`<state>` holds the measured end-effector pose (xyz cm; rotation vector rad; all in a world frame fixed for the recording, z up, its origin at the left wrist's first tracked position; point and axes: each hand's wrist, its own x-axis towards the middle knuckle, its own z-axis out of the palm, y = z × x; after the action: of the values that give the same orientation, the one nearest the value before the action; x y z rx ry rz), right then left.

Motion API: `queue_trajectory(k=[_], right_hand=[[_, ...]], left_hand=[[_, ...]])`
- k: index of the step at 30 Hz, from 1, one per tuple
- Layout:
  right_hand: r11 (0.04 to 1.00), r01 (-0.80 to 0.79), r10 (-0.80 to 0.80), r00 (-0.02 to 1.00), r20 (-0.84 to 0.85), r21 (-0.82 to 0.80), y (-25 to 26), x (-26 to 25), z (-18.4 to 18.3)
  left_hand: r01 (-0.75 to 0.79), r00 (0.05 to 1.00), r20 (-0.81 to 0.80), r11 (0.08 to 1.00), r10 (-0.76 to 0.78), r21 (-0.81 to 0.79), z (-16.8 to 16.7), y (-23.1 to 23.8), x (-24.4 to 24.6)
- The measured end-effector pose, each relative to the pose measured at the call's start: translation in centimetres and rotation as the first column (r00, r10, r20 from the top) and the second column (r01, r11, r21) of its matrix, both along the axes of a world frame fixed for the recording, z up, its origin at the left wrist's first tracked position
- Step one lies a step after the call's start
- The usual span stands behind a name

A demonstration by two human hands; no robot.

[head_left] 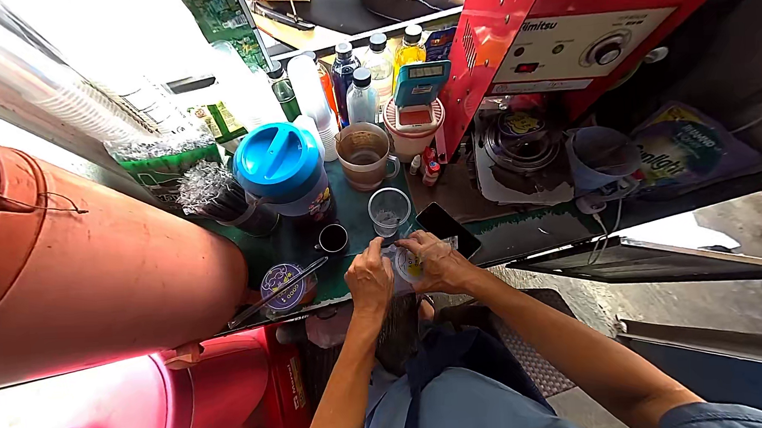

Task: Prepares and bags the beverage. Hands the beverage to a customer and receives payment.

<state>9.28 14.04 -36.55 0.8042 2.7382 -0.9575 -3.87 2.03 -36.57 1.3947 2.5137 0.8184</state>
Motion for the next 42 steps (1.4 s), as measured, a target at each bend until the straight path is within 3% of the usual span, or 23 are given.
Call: queue_trajectory(k=[2,5,7,9,12,15,17,21,24,29,34,36,39,42], right_hand=[[0.999,-0.014,0.013,1.0,0.026,0.035,0.4,-0.3,1.0],[0.999,-0.005,0.004,1.0,0.015,0.042,1.2,-0.6,1.6],[0.999,-0.016,0.017,1.0,-0.015,0.037,1.6,-0.6,0.1],[0.999,-0.034,0.036,0.996,-0.079,0.025,1.8,-0.6,-1.6],[0.997,-0.027,0.02,0.993,-0.114,-0.066,2.1,-0.1,-1.3],[0.979,0.08,-0.097,0.991,-0.088,-0.186,3.1,1.7,0.1],[0.962,0.216,-0.234,0.968,-0.094,-0.17,3.1,2.4,-0.1],[0.921,0.389,-0.387,0.916,-0.105,0.001,1.3,1.6,-0.1],[0.878,0.477,-0.455,0.86,-0.23,0.044,0.9,1.5,1.6],[0.762,0.615,-0.644,0.751,-0.147,-0.203,2.6,2.1,4.1],[0.769,0.591,-0.638,0.729,-0.247,-0.242,2.9,3.1,6.2],[0.754,0.579,-0.657,0.677,-0.331,-0.31,2.9,3.0,6.1],[0.644,0.523,-0.76,0.526,-0.383,-0.559,3.0,2.8,5.4],[0.581,0.484,-0.808,0.442,-0.391,-0.654,2.8,2.5,5.6]], left_hand=[[-0.005,0.999,-0.045,0.989,0.011,0.145,1.2,0.1,0.4],[-0.079,0.966,0.259,0.968,0.015,0.24,2.8,-0.1,0.4],[-0.141,0.909,0.414,0.971,0.05,0.192,2.4,-0.6,-0.2],[-0.132,0.906,0.419,0.981,0.06,0.145,1.4,-1.1,-0.6],[-0.062,0.906,0.419,0.998,0.055,0.004,1.6,-2.1,-0.7],[-0.024,0.895,0.443,0.997,0.055,-0.076,2.4,-2.2,-0.9],[-0.039,0.893,0.447,0.998,0.057,-0.05,2.4,-1.9,-0.8],[-0.099,0.924,0.38,0.987,0.042,0.13,1.6,-0.5,-0.2],[-0.096,0.939,0.341,0.987,0.047,0.128,2.7,-0.1,-0.2],[-0.048,0.955,0.294,0.997,0.028,0.059,4.6,0.1,-0.5],[0.008,0.961,0.274,0.996,-0.031,0.083,6.3,0.1,-0.3],[-0.002,0.981,0.196,0.998,-0.009,0.057,7.1,0.1,-0.3],[-0.031,1.0,0.003,0.997,0.031,-0.076,8.9,-0.1,-0.5],[-0.032,0.992,-0.122,0.992,0.017,-0.122,10.4,0.1,-0.5]])
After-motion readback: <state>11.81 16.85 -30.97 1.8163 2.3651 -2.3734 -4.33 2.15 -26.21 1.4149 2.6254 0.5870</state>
